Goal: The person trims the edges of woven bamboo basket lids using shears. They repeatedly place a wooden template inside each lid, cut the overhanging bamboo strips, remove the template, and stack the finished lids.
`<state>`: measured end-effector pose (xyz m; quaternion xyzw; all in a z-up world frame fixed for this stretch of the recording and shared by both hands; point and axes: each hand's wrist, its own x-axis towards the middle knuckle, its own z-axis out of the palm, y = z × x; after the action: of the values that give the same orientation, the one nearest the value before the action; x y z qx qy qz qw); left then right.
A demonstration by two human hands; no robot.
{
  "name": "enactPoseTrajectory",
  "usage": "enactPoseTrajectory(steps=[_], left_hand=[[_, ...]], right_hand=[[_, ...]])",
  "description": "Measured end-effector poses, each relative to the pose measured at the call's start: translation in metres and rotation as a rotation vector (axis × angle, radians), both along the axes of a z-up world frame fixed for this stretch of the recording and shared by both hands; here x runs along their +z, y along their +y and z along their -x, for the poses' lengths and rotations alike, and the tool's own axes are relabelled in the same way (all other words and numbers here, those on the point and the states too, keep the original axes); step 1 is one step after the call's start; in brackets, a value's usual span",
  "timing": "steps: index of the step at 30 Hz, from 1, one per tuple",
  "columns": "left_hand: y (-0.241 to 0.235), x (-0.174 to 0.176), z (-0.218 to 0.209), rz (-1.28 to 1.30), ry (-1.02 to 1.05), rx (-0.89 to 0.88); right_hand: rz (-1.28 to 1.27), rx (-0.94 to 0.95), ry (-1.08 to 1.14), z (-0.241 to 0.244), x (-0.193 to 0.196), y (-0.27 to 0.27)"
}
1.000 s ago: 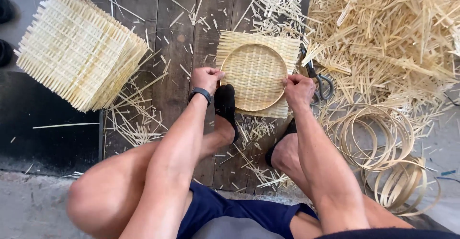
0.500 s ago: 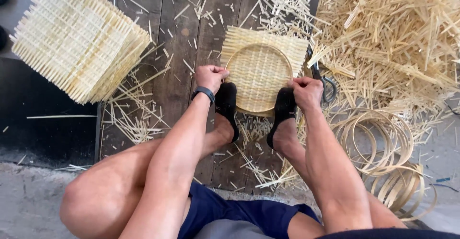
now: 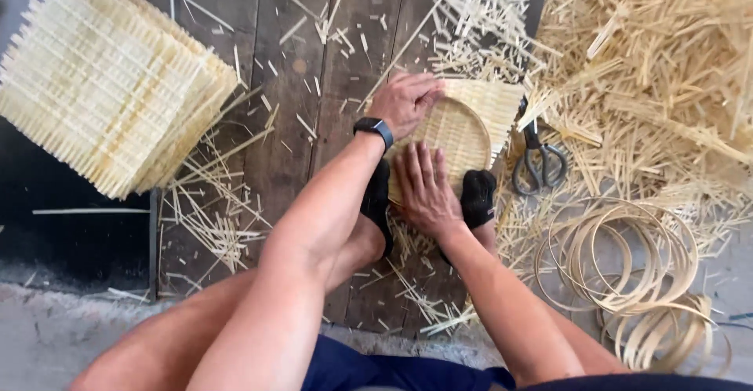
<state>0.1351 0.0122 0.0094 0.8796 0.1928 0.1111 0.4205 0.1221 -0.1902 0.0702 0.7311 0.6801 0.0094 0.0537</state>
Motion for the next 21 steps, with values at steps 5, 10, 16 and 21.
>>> enactPoseTrajectory(steps=[5, 10, 16, 21], left_hand=[[-0.013, -0.017, 0.009, 0.115, 0.026, 0.075], [0.000, -0.006, -0.002, 0.093, 0.028, 0.072], [0.007, 0.011, -0.003, 0.016, 0.128, -0.014], [0.011, 0.020, -0.016, 0.258, 0.520, 0.034]], right_hand=[[-0.071, -0.035, 0.068, 0.005, -0.009, -0.008], [-0.023, -0.136, 0.472, -0.016, 0.023, -0.003], [-0.448, -0.410, 0.384, -0.125, 0.012, 0.024], [-0.304, -0.863, 1.024, -0.138, -0.039, 0.023]])
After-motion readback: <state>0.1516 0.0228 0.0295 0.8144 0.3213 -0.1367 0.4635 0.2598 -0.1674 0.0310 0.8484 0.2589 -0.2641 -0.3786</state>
